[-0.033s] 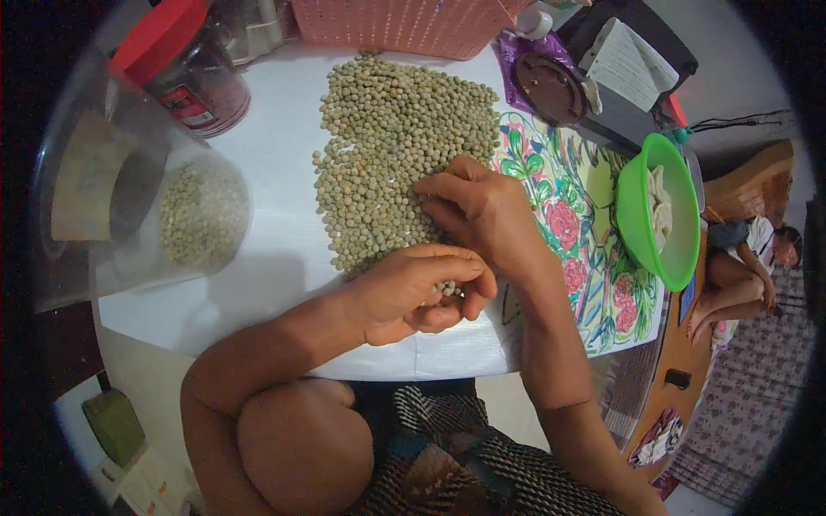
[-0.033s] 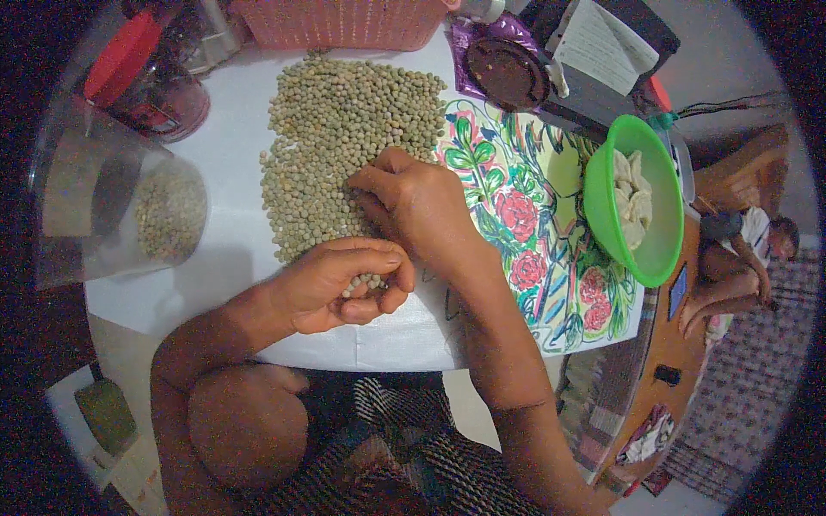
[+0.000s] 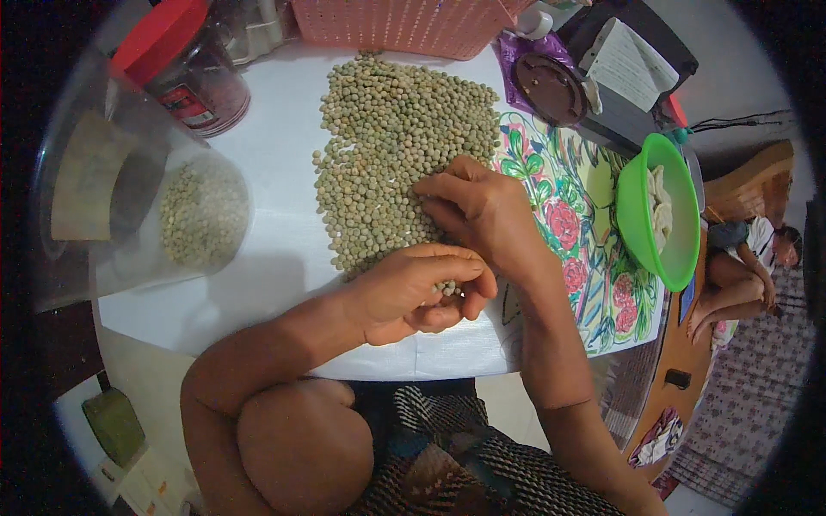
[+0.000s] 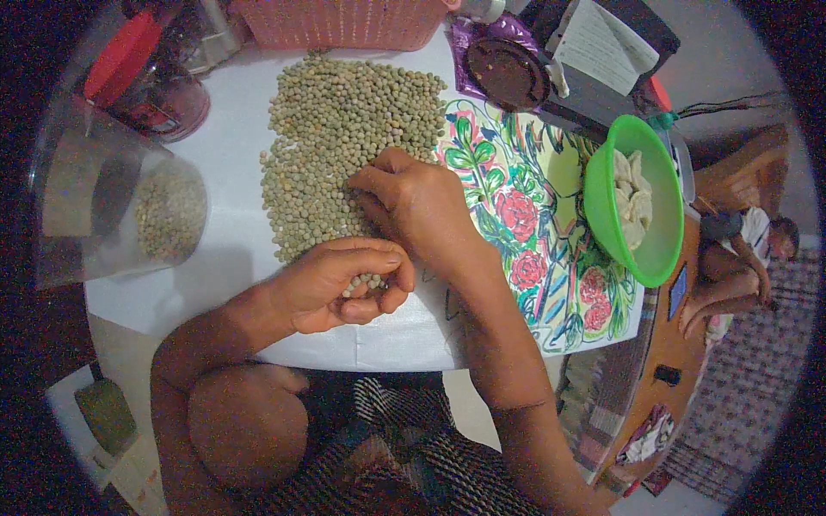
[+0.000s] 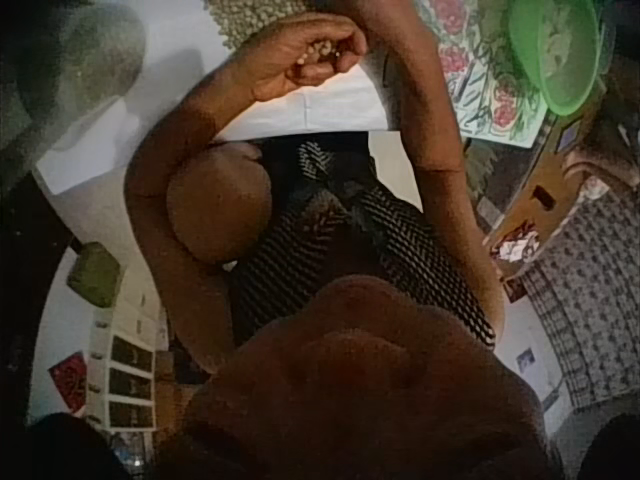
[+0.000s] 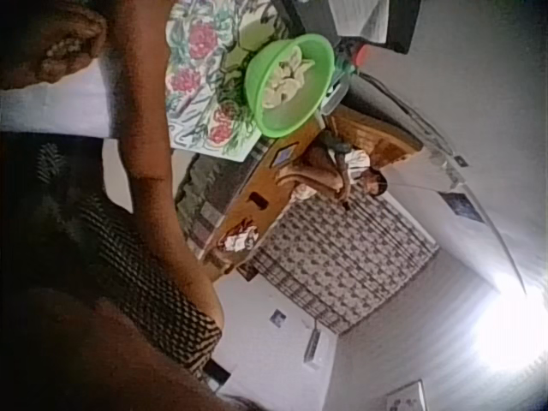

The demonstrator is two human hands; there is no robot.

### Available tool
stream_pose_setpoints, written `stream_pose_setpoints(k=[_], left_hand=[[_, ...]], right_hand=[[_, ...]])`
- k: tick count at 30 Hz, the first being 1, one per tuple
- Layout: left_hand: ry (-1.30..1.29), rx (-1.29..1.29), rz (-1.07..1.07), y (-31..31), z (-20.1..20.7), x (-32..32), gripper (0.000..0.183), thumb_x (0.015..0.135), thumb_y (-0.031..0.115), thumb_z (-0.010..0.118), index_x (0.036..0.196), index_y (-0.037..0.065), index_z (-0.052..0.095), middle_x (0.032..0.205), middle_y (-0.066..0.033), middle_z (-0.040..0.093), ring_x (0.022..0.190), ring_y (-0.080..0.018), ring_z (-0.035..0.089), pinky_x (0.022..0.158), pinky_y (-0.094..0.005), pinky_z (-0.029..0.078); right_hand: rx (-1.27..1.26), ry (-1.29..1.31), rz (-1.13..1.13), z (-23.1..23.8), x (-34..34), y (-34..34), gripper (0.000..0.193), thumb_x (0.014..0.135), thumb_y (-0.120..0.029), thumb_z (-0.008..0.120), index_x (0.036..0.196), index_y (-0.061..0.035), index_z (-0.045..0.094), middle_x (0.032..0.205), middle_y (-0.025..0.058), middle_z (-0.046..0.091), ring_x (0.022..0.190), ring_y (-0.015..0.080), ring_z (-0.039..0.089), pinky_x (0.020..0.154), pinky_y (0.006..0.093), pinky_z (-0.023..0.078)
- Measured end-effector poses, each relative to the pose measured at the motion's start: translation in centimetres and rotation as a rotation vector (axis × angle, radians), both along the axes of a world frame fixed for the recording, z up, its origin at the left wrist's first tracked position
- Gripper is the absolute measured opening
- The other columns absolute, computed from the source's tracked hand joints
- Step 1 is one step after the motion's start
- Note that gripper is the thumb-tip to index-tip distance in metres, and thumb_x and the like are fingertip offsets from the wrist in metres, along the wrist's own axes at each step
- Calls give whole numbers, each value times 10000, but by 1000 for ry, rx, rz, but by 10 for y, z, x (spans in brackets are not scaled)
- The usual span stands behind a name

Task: The person sorts dried beans by hand, picking through a pile on the table and separating individual beans.

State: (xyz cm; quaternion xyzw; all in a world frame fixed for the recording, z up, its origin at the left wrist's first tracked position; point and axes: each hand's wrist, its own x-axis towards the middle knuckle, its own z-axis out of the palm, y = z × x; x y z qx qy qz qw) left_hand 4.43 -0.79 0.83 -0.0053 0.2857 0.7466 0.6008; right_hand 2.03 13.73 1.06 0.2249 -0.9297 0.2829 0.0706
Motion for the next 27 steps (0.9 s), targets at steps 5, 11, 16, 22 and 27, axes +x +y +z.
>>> stream_pose_setpoints(k=[5, 11, 16, 22, 27], left_hand=[[17, -3, 6, -1, 0, 0, 209, 849, 203, 412, 842, 24, 520, 646, -73, 489, 402, -53, 331, 361, -160, 258], [15, 9, 7, 0, 0, -1, 212, 847, 202, 410, 834, 24, 523, 645, -69, 489, 402, -52, 327, 360, -156, 249], [49, -26, 81, 0, -1, 0, 248, 862, 238, 375, 841, 31, 510, 663, -66, 496, 398, -51, 326, 342, -156, 233], [-151, 98, 191, 0, -8, -3, 359, 888, 325, 304, 863, 24, 498, 672, -73, 496, 376, -64, 309, 320, -168, 196], [-164, 91, 228, -2, -7, -2, 355, 892, 318, 301, 866, 21, 493, 681, -76, 495, 386, -62, 313, 324, -165, 204]], right_hand=[[25, 14, 10, -1, -1, 0, 116, 650, -116, 601, 759, -85, 577, 699, 65, 531, 597, 258, 560, 508, 346, 448], [-31, -23, -42, -4, -2, 3, 123, 675, -86, 575, 795, -72, 554, 698, 99, 543, 581, 271, 553, 512, 344, 442], [-401, -202, -174, 11, 0, 14, 80, 723, -60, 549, 797, -36, 533, 646, 54, 537, 549, 141, 523, 497, 263, 409], [-779, -544, 31, 31, 7, 27, 84, 747, -59, 564, 817, -15, 548, 687, -29, 522, 646, 39, 476, 590, 178, 386], [-839, -514, -52, 40, 7, 28, 107, 743, -73, 585, 823, -6, 564, 676, -19, 536, 611, 42, 490, 557, 181, 396]])
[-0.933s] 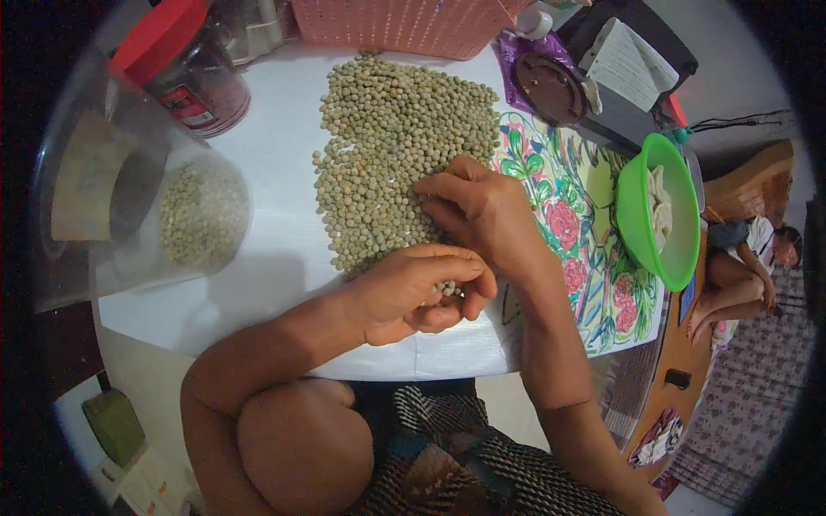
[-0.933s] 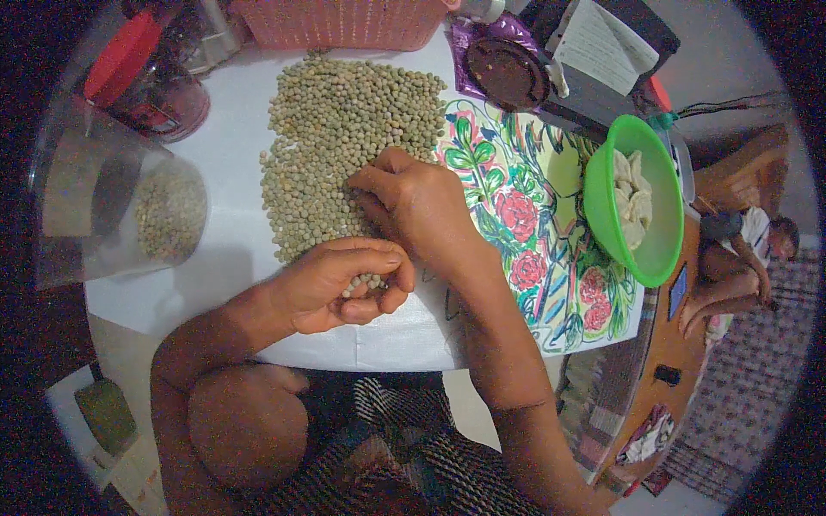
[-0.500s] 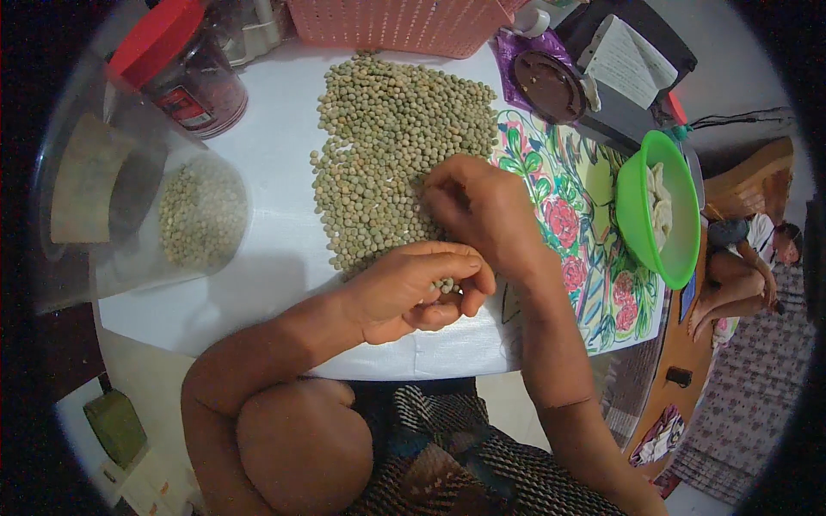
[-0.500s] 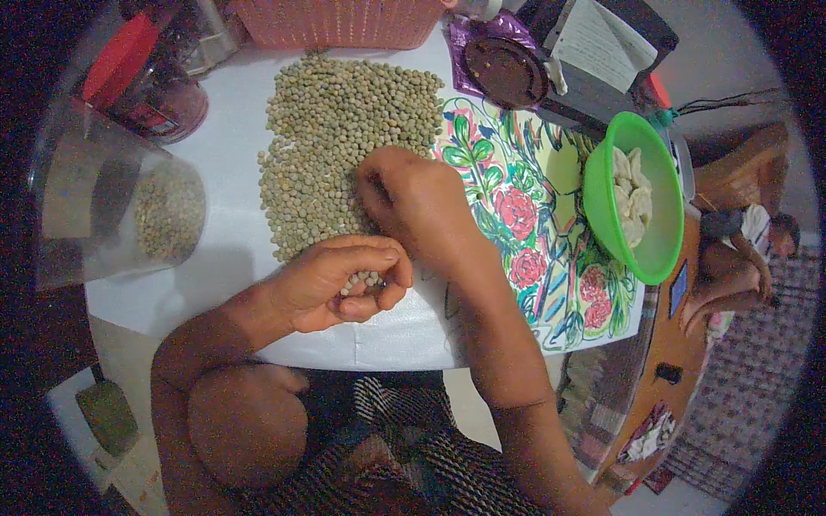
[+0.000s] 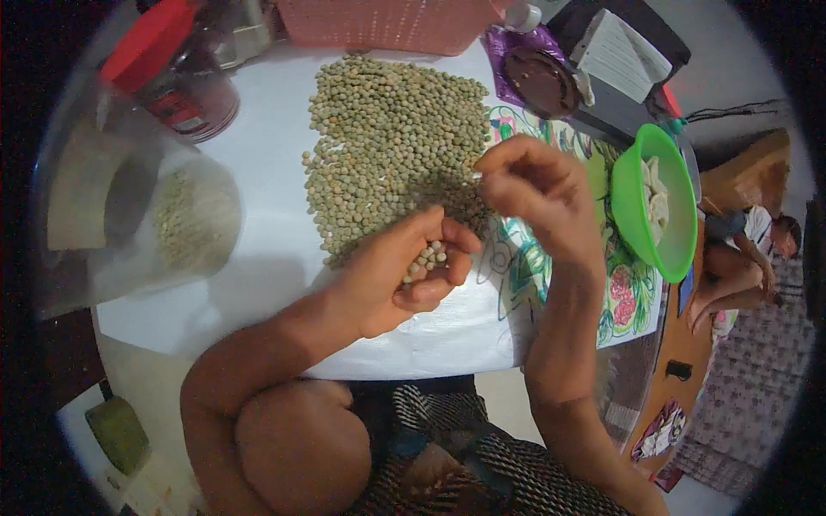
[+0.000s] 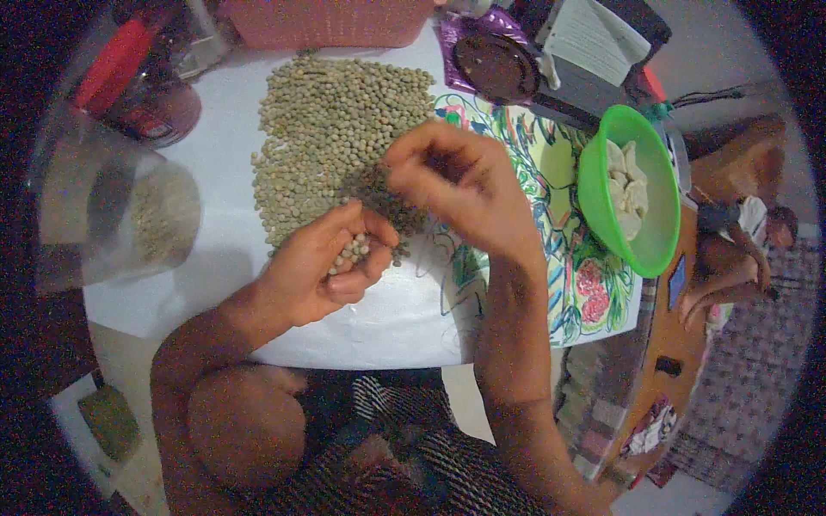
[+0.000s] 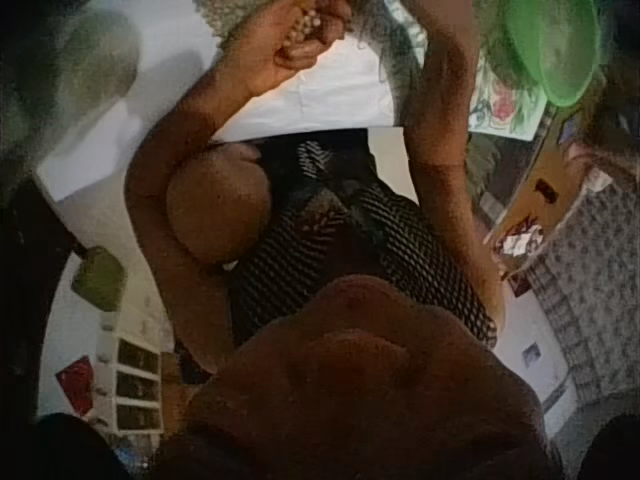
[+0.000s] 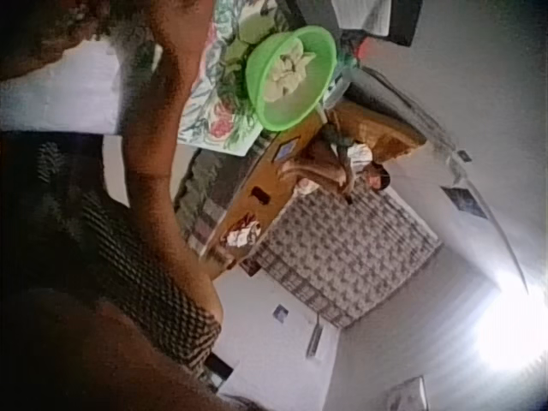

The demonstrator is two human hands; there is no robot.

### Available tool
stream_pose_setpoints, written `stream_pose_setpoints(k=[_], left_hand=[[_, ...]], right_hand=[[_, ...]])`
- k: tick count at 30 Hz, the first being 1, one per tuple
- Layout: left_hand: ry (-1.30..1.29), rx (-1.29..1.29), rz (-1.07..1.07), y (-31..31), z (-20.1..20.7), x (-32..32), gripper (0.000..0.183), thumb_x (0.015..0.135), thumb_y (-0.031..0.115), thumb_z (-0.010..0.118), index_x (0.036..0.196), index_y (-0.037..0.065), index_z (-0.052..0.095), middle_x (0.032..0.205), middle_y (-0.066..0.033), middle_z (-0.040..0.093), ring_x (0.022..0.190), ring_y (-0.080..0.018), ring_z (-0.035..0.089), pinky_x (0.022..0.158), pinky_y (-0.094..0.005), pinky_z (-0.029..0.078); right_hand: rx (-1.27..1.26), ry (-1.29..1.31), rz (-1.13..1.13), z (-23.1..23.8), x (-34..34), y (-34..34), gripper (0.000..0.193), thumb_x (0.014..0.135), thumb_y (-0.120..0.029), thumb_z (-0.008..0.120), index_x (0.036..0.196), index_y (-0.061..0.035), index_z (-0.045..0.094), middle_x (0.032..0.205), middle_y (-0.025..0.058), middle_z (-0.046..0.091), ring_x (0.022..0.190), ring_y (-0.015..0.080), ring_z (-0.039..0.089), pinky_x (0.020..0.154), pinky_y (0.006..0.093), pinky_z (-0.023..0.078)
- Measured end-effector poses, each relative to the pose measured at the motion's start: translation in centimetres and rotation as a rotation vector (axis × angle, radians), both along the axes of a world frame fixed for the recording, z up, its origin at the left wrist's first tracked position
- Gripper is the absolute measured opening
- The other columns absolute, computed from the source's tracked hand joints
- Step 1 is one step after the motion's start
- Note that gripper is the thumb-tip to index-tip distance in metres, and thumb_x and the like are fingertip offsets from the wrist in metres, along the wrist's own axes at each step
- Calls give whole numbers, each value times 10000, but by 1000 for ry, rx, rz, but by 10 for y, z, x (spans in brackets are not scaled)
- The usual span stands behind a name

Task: The person sorts dried beans by hand, picking through a pile on the table and separating individual beans.

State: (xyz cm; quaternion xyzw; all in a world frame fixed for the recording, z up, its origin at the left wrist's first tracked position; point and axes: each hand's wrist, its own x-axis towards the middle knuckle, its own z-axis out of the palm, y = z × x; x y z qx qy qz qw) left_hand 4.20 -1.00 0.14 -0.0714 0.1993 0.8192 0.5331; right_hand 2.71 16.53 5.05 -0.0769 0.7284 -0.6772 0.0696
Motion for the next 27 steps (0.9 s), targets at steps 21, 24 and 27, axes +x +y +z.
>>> stream_pose_setpoints(k=[21, 24, 27], left_hand=[[93, -36, -43, 1, 1, -2, 302, 892, 275, 317, 857, 34, 496, 683, -49, 470, 427, -48, 320, 334, -153, 202], [86, -29, -37, -2, 0, -2, 309, 894, 279, 311, 860, 34, 495, 683, -49, 469, 428, -49, 324, 333, -153, 202], [92, -25, -31, 3, 0, -2, 296, 884, 281, 328, 844, 41, 496, 674, -42, 462, 415, -45, 326, 324, -148, 209]], right_hand=[[1034, 198, -402, -24, 37, 42, 147, 677, -108, 609, 808, -44, 590, 745, 117, 576, 649, 261, 570, 583, 334, 445], [1043, 285, -386, -36, 34, 39, 117, 680, -99, 602, 789, -57, 597, 716, 106, 564, 624, 261, 563, 571, 335, 444], [1093, 374, -397, -39, 35, 41, 80, 685, -97, 593, 757, -63, 596, 698, 100, 552, 586, 267, 554, 545, 337, 443]])
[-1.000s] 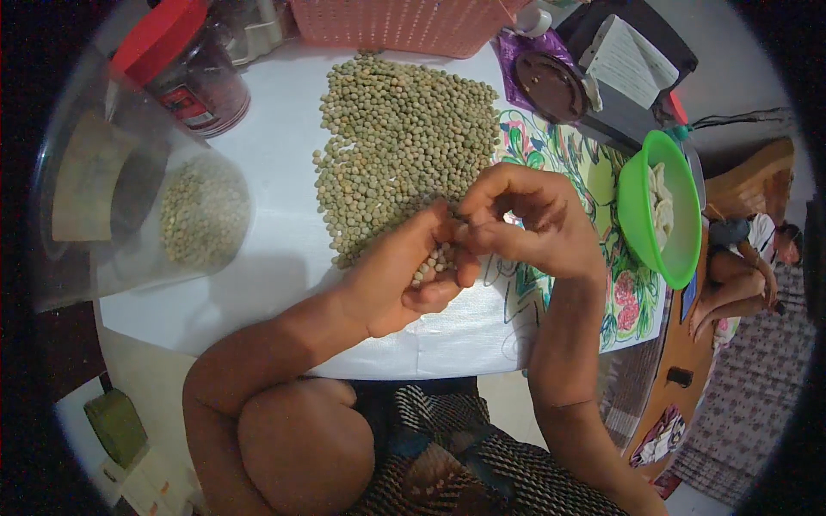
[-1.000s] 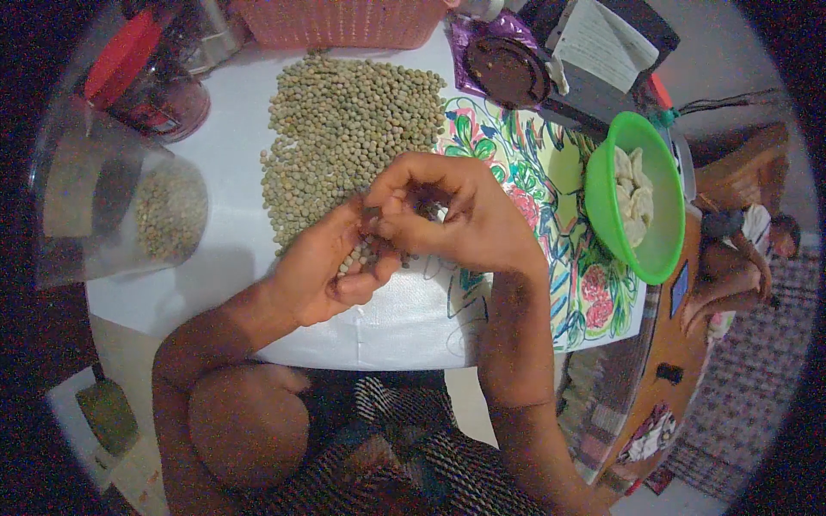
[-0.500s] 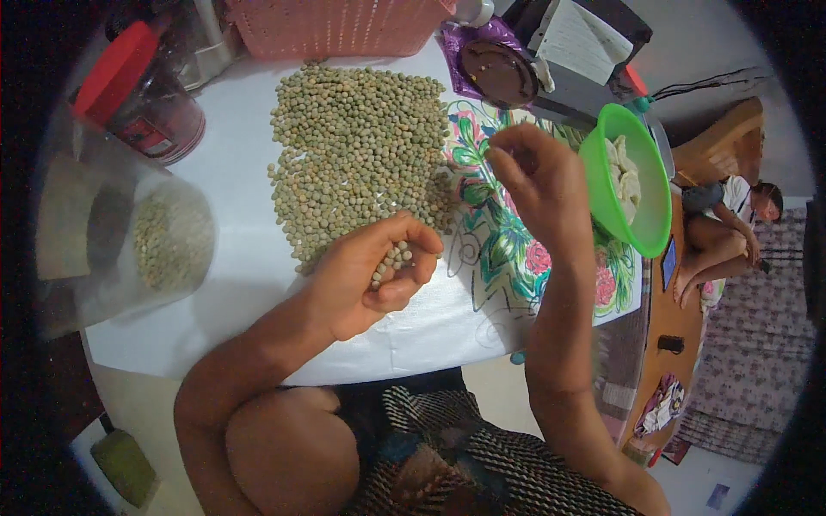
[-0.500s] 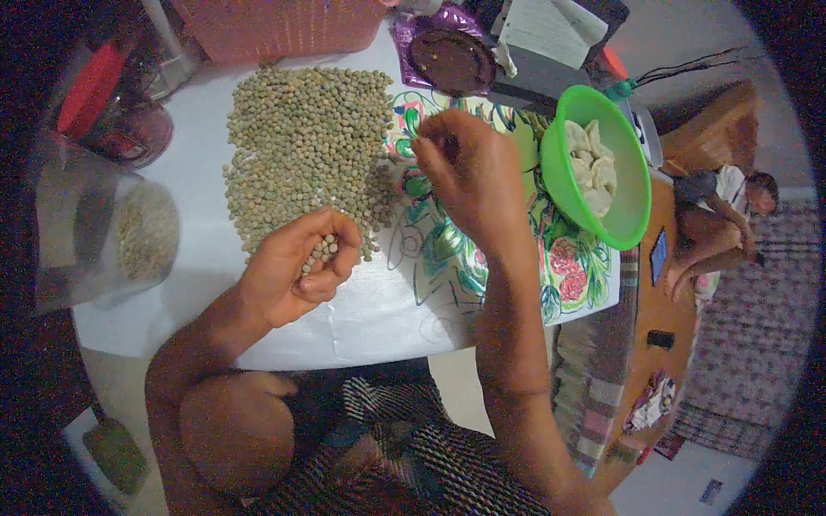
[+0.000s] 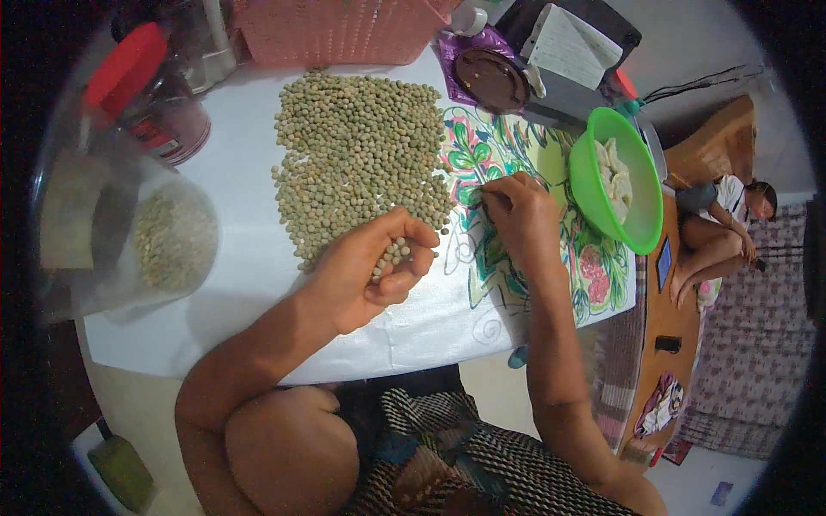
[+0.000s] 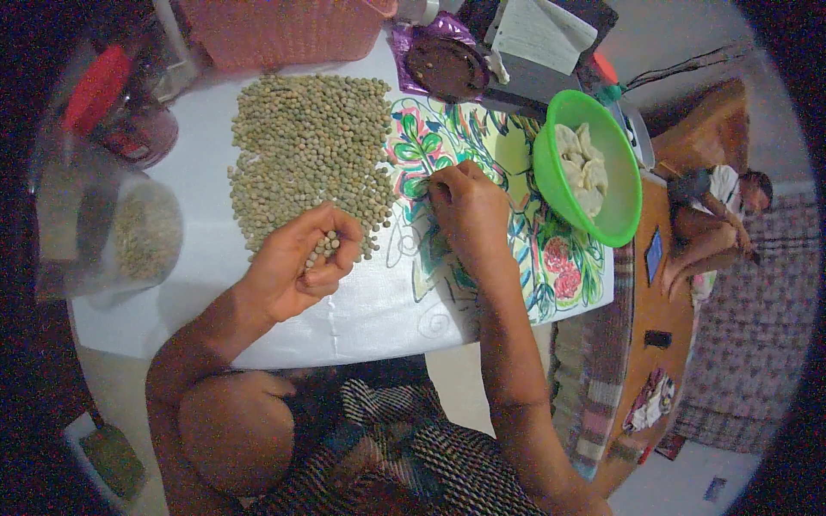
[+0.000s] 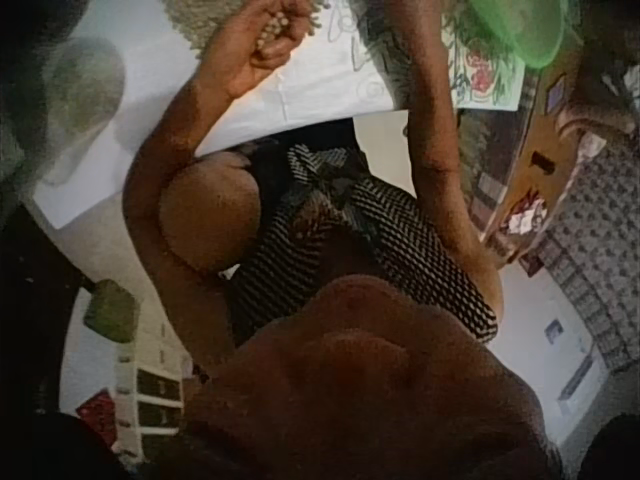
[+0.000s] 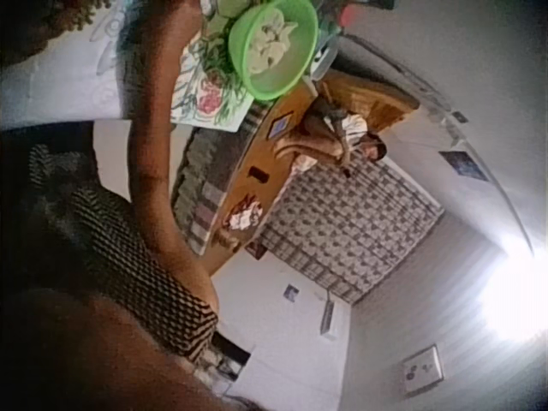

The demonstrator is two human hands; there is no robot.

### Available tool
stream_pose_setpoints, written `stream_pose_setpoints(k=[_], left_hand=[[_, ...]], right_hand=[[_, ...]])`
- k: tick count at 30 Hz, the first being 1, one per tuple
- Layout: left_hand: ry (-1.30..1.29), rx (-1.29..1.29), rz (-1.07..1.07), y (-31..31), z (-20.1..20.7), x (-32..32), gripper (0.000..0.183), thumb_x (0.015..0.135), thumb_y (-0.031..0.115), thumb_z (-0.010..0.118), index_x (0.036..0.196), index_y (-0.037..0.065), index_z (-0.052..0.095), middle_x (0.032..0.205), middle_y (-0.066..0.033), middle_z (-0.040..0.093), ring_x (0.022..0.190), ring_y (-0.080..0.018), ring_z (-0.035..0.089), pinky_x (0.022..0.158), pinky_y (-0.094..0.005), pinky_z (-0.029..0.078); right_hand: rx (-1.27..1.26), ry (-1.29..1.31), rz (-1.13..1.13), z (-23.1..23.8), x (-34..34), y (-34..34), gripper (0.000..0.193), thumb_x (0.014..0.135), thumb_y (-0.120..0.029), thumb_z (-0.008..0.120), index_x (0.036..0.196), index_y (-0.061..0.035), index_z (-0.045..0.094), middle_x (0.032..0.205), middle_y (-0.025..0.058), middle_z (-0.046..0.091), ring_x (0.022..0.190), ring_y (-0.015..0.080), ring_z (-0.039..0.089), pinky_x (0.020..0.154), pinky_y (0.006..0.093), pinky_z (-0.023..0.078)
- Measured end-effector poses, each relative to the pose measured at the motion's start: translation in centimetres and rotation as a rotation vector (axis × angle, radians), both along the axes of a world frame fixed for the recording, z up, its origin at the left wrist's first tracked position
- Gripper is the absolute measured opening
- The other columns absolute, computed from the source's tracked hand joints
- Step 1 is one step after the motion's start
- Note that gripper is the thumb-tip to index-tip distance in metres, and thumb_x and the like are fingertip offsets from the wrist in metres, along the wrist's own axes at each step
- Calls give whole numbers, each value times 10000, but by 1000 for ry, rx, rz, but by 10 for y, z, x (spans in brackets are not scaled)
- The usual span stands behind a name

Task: The person sorts dried beans by hand, picking through a pile on the table and separating individual beans.

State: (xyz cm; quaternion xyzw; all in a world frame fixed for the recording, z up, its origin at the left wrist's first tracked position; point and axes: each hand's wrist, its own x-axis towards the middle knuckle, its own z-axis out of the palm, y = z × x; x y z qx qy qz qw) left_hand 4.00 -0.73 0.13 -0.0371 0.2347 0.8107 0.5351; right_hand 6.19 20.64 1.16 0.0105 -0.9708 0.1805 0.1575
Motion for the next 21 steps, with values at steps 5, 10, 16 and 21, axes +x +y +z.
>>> stream_pose_setpoints(k=[5, 10, 16, 21], left_hand=[[-7, -18, 22, -1, 2, 2, 322, 882, 320, 335, 841, 47, 501, 669, -41, 457, 399, -44, 327, 315, -142, 219], [0, 16, 30, -3, -1, 1, 350, 882, 350, 333, 860, 46, 505, 674, -50, 464, 399, -48, 333, 315, -141, 222], [-35, 6, 18, 0, 1, 1, 363, 878, 370, 334, 876, 47, 499, 666, -56, 464, 396, -49, 335, 315, -142, 224], [-55, 55, 57, -7, -4, -1, 388, 888, 345, 307, 896, 7, 497, 683, -43, 482, 408, -50, 298, 336, -159, 202]], right_hand=[[63, 29, -25, -1, -1, -4, 46, 696, -102, 581, 712, -61, 570, 687, 100, 546, 548, 278, 546, 507, 348, 440], [107, 28, 2, -1, -5, -4, 47, 725, -91, 557, 753, -53, 556, 704, 127, 552, 547, 283, 543, 512, 349, 440], [-802, -288, 184, 31, -16, -13, 75, 760, -88, 566, 757, -18, 541, 665, 26, 557, 554, 97, 516, 530, 224, 413], [-915, -501, 523, 59, -23, -47, 81, 749, -74, 591, 765, -5, 550, 688, -7, 544, 626, 50, 492, 560, 189, 404]])
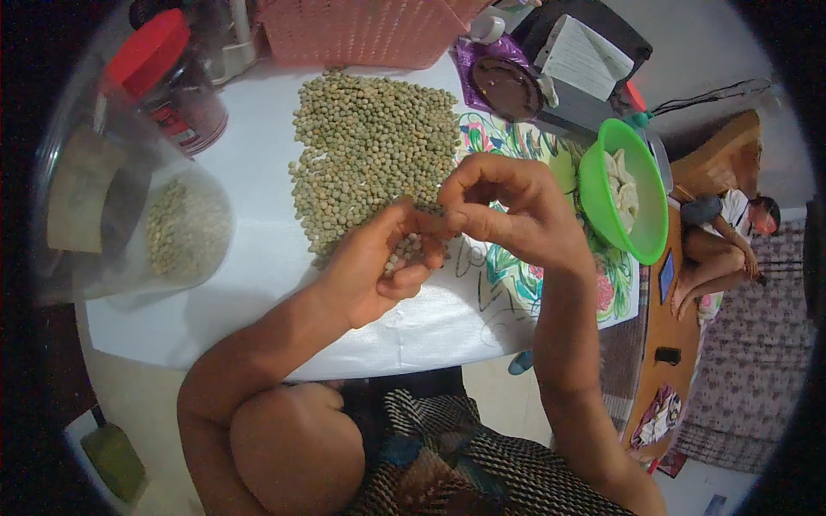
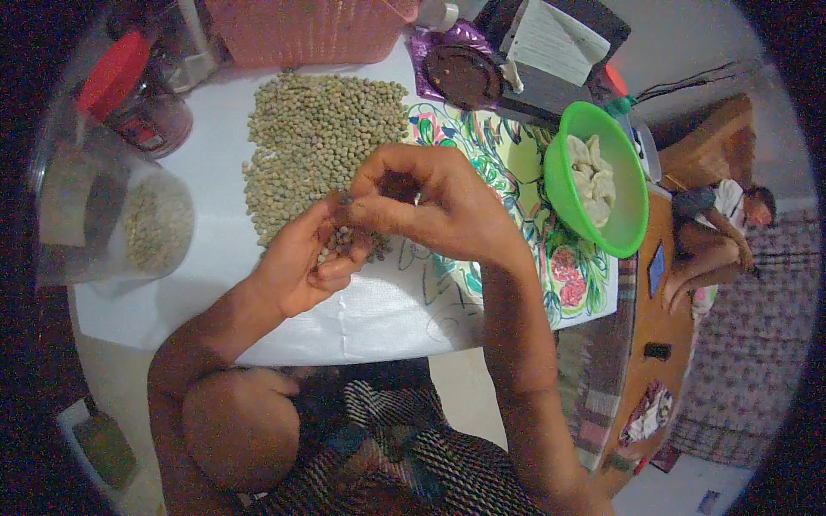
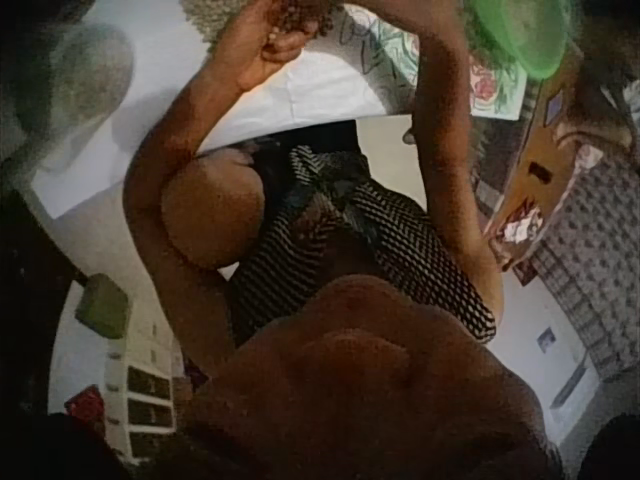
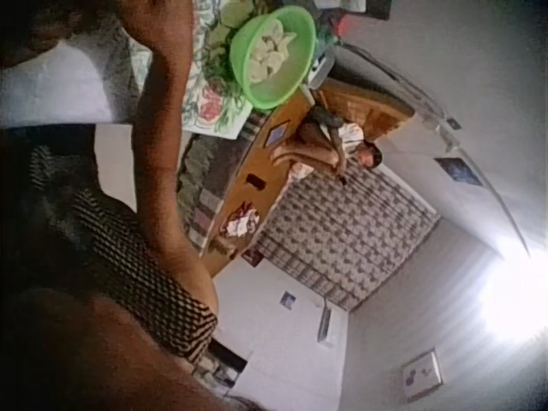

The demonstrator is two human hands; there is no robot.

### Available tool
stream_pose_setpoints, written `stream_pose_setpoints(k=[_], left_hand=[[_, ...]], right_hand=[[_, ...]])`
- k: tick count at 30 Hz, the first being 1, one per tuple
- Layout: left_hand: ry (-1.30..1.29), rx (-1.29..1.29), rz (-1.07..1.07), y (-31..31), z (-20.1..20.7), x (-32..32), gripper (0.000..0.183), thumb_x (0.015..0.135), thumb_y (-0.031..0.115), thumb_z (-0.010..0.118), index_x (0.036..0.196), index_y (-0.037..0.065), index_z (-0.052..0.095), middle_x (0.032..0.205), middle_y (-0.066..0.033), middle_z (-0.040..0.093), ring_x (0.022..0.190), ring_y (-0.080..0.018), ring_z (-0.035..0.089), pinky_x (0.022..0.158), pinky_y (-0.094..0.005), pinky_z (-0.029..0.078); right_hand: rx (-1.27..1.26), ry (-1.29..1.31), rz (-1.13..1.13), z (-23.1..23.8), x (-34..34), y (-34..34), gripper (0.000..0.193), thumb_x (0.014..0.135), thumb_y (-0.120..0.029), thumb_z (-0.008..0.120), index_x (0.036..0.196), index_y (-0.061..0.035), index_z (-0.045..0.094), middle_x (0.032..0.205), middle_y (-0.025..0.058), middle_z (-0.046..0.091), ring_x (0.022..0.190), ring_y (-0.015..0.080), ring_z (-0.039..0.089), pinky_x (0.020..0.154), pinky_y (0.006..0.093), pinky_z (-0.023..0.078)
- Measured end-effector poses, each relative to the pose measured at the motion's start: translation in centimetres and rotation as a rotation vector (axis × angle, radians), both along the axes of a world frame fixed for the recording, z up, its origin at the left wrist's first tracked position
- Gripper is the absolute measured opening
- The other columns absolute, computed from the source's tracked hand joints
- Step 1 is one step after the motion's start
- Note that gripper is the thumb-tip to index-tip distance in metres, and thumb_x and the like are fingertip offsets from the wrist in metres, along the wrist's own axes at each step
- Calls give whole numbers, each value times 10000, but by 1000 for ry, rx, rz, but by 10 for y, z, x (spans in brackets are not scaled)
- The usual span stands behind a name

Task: The person sorts dried beans by hand, picking through a pile on the table and separating individual beans.

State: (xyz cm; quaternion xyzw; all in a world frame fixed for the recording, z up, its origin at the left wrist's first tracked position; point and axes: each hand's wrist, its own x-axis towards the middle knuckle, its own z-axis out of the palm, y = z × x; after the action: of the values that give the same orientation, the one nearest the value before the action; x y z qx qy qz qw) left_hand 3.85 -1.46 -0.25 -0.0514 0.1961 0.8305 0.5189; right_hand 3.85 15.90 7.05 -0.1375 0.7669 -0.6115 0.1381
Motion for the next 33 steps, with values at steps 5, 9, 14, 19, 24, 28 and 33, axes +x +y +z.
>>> stream_pose_setpoints(k=[5, 9, 14, 19, 24, 28, 33], left_hand=[[-29, -51, -5, 5, 9, 1, 364, 887, 326, 316, 889, 10, 497, 672, -37, 479, 400, -51, 286, 336, -161, 192], [14, -88, -41, 6, 10, -1, 284, 874, 259, 348, 851, 16, 493, 658, -41, 466, 405, -50, 294, 338, -161, 196], [55, -150, -53, 2, 10, -2, 278, 884, 263, 323, 821, 45, 482, 608, -25, 413, 390, -50, 309, 323, -154, 234], [27, -83, -36, 2, 10, -3, 314, 896, 253, 298, 822, 20, 496, 606, -55, 432, 407, -71, 328, 331, -161, 224], [-10, -82, -49, 2, 10, -3, 338, 903, 270, 284, 828, 19, 499, 618, -62, 440, 406, -72, 328, 328, -162, 229], [0, -62, -41, 2, 7, -3, 326, 900, 262, 295, 838, 18, 502, 632, -60, 447, 406, -66, 326, 328, -161, 226], [6, -105, -39, 4, 9, -3, 315, 897, 256, 305, 862, 16, 506, 642, -49, 448, 415, -61, 323, 339, -163, 230]], right_hand=[[-39, 109, -264, -8, -31, 11, 115, 765, -111, 564, 796, 0, 569, 674, -3, 545, 609, 58, 495, 549, 200, 409], [349, 308, -532, -39, -38, 37, 141, 763, -117, 554, 801, 18, 572, 655, 35, 566, 598, 83, 519, 558, 225, 426], [482, 257, -527, -46, -33, 51, 125, 740, -90, 557, 807, 14, 576, 685, 102, 599, 603, 146, 564, 587, 261, 444], [608, 234, -369, -40, -27, 46, 131, 699, -93, 585, 799, -9, 580, 711, 141, 591, 633, 257, 582, 588, 318, 446], [610, 280, -349, -43, -26, 40, 127, 698, -122, 592, 773, -19, 581, 718, 147, 581, 630, 281, 570, 591, 340, 438], [733, 369, -314, -52, -27, 37, 148, 673, -46, 616, 814, -12, 589, 712, 106, 585, 606, 178, 561, 567, 279, 435], [841, 420, -294, -56, -27, 29, 127, 670, -75, 608, 784, -24, 587, 729, 118, 570, 633, 247, 567, 575, 317, 439]])
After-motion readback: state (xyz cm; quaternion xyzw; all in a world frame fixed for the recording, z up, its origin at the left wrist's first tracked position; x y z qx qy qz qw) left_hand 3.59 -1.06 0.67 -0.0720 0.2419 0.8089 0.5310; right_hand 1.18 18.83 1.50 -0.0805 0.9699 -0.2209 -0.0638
